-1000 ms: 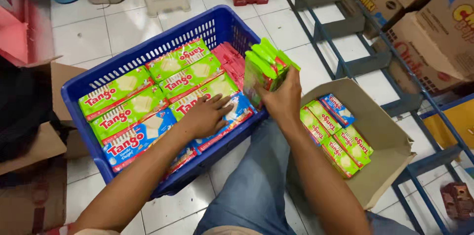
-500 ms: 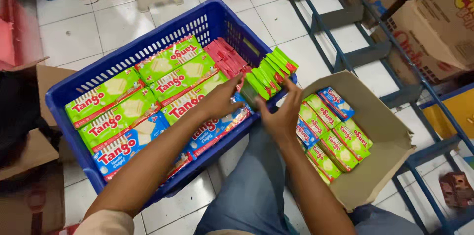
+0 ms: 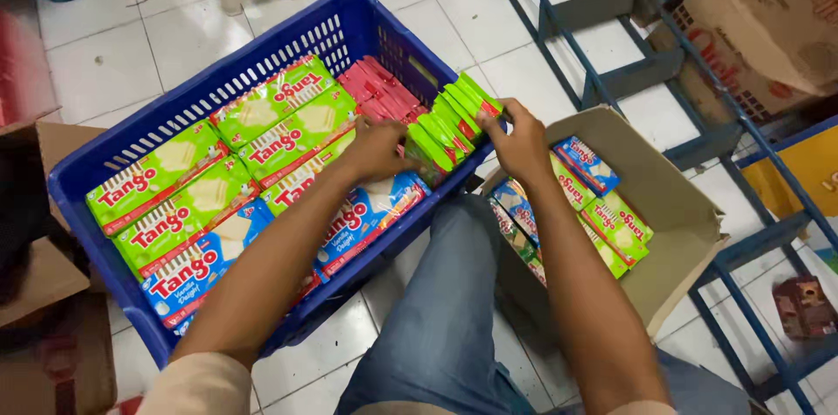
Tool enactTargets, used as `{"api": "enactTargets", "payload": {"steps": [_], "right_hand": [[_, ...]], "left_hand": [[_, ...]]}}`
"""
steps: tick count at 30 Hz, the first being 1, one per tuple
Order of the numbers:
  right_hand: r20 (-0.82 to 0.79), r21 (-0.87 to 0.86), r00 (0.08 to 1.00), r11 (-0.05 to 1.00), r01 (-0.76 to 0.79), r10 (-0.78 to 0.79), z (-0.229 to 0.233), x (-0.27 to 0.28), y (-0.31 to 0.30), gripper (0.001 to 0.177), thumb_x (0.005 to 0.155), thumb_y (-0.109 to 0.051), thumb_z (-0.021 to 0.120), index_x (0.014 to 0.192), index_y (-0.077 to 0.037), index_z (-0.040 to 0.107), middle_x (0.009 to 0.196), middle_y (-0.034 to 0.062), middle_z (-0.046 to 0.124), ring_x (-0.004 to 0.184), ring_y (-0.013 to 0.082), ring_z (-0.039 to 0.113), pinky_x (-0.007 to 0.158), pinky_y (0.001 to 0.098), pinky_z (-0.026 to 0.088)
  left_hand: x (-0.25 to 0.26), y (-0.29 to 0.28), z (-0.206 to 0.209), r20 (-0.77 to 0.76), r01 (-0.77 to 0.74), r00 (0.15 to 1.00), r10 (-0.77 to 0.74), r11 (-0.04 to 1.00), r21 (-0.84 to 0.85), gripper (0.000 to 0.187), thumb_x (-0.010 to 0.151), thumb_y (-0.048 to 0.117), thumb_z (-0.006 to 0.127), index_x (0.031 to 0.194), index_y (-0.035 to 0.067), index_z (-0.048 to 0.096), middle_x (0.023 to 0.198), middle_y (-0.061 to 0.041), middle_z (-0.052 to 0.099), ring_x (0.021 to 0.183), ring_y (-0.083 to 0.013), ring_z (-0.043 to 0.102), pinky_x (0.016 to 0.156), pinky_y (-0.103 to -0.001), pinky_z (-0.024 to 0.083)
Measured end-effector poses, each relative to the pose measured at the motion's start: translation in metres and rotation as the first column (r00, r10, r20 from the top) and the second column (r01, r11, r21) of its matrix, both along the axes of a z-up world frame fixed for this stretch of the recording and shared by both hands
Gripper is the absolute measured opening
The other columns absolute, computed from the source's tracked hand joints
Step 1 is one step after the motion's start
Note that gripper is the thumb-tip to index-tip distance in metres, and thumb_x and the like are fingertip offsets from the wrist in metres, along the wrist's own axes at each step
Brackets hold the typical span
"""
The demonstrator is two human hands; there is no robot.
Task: The person transfers packs of Tango snacks from a cardboard box into a blue plastic crate. They handle the snack packs by hand, arranging them in neat rows within the crate.
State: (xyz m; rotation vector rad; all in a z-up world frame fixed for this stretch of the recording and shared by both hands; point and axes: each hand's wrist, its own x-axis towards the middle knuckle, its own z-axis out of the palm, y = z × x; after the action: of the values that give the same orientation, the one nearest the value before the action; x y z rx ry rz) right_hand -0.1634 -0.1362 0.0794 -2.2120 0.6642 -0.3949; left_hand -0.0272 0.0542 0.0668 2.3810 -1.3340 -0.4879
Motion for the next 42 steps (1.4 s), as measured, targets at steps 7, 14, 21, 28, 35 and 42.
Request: {"api": "enactTargets", "payload": {"steps": [7,14,21,28,35,42], "right_hand": [[0.033,0.026,0.998,0.998,0.061,-0.061,0.017,0.009,0.018,0.016,0.086,-0.031,0.051,0.087,-0.018,0.059,0.055,0.0031,0.055,0.063,0.0220,0.057,0.064,0.0349,0.042],[0.059,0.039,0.989,0.990,0.135,-0.137,0.020,0.013,0.017,0.016,0.087,-0.023,0.047,0.091,-0.011,0.057,0.069,0.0117,0.061,0.075,0.0315,0.060,0.069,0.0415,0.043],[0.079,0.015,0.992,0.995,0.095,-0.096,0.022,0.008,0.025,0.020,0.088,-0.023,0.045,0.099,-0.008,0.053,0.087,0.0181,0.063,0.087,0.0379,0.059,0.075,0.0488,0.042],[0.233,0.130,0.972,0.990,-0.052,0.020,0.038,-0.006,0.031,0.031,0.093,-0.025,0.040,0.117,-0.006,0.043,0.105,0.0285,0.055,0.101,0.0434,0.053,0.083,0.0496,0.044],[0.231,0.151,0.972,0.985,-0.081,0.044,0.038,-0.008,0.031,0.033,0.091,-0.022,0.045,0.120,-0.006,0.044,0.105,0.0265,0.055,0.101,0.0405,0.054,0.081,0.0460,0.045],[0.300,0.134,0.953,0.986,-0.094,0.050,0.032,-0.011,0.030,0.039,0.092,-0.024,0.046,0.126,-0.007,0.041,0.109,0.0263,0.053,0.102,0.0374,0.052,0.083,0.0432,0.043]], "left_hand": [[0.000,0.016,0.018,0.004,0.042,0.999,-0.042,0.999,-0.021,0.045,0.067,0.047,0.067,0.098,0.015,0.059,0.099,-0.008,0.062,0.109,-0.0243,0.049,0.096,-0.049,0.017],[0.005,0.008,0.000,0.007,0.077,0.997,-0.077,0.996,-0.048,0.045,0.070,0.050,0.064,0.099,0.016,0.058,0.097,-0.005,0.063,0.113,-0.0215,0.048,0.096,-0.049,0.017],[0.002,-0.003,0.017,0.033,0.114,0.993,-0.116,0.992,0.050,0.044,0.064,0.042,0.070,0.098,0.018,0.055,0.088,-0.005,0.063,0.100,-0.0230,0.055,0.092,-0.047,0.022],[0.005,-0.018,0.017,0.023,0.130,0.991,-0.134,0.983,0.127,0.037,0.062,0.038,0.070,0.088,0.013,0.062,0.081,-0.012,0.065,0.092,-0.0301,0.059,0.090,-0.044,0.027],[-0.003,-0.015,0.037,-0.172,0.087,0.981,-0.085,0.996,0.004,0.035,0.061,0.021,0.074,0.090,0.002,0.065,0.084,-0.021,0.063,0.090,-0.0409,0.058,0.083,-0.047,0.042],[0.009,-0.018,0.028,-0.182,0.141,0.974,-0.133,0.989,0.032,0.046,0.060,0.024,0.075,0.101,0.009,0.061,0.092,-0.017,0.064,0.095,-0.0388,0.057,0.085,-0.048,0.044]]}}
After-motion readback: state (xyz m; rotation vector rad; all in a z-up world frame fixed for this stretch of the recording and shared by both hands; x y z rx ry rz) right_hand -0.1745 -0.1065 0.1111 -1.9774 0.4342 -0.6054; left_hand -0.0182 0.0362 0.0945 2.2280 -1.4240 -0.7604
